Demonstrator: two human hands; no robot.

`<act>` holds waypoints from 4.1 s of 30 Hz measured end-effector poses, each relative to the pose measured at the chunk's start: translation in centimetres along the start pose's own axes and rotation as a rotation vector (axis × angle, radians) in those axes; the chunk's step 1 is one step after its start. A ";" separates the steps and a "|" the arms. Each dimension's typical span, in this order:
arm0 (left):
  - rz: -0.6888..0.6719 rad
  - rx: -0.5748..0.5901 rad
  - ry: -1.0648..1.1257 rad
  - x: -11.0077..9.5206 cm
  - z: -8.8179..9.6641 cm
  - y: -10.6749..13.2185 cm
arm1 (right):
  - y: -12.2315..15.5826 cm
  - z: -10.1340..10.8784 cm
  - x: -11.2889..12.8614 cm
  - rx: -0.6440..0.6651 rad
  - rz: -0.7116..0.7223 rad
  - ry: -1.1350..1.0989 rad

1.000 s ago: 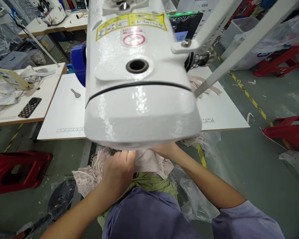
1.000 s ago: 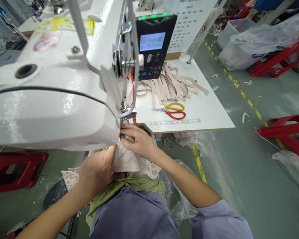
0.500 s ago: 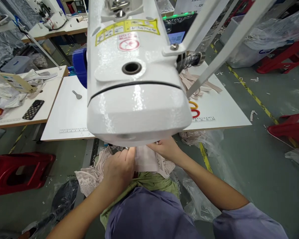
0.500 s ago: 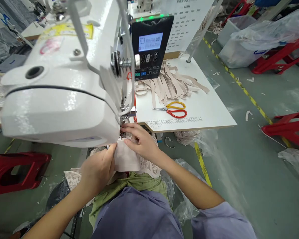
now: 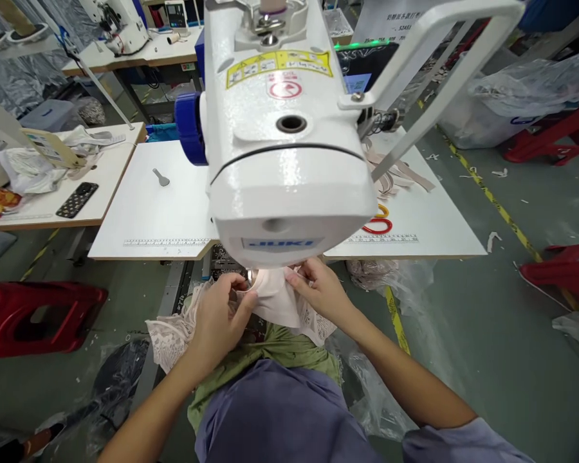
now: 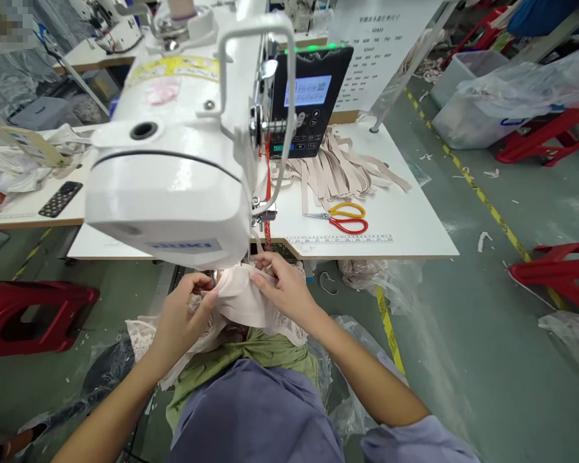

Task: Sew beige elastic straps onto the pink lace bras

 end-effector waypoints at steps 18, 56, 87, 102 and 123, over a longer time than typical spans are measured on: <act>0.251 0.383 0.545 3.9 4.3 4.6 | 4.6 -10.5 5.9 0.286 -0.331 -0.960; 0.196 0.144 0.265 3.8 -4.6 2.2 | 0.6 -0.2 -5.3 0.034 0.234 0.580; 0.313 0.403 0.688 1.0 -3.4 3.3 | 9.4 -1.9 2.0 0.163 0.146 0.324; 0.240 0.358 0.657 1.9 -2.6 2.5 | 11.6 -1.8 1.1 0.121 -0.007 0.136; 0.126 0.344 0.450 1.4 -2.9 1.9 | 10.9 -1.3 1.0 0.229 -0.255 0.003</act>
Point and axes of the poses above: each hand's wrist, its own y-axis away from the middle knuckle, its own z-axis out of the back of the hand, x = y × z, the point moved 1 cm from there along -y, towards the middle knuckle, and after that the axes turned 6 degrees about z, right-handed, at the moved point
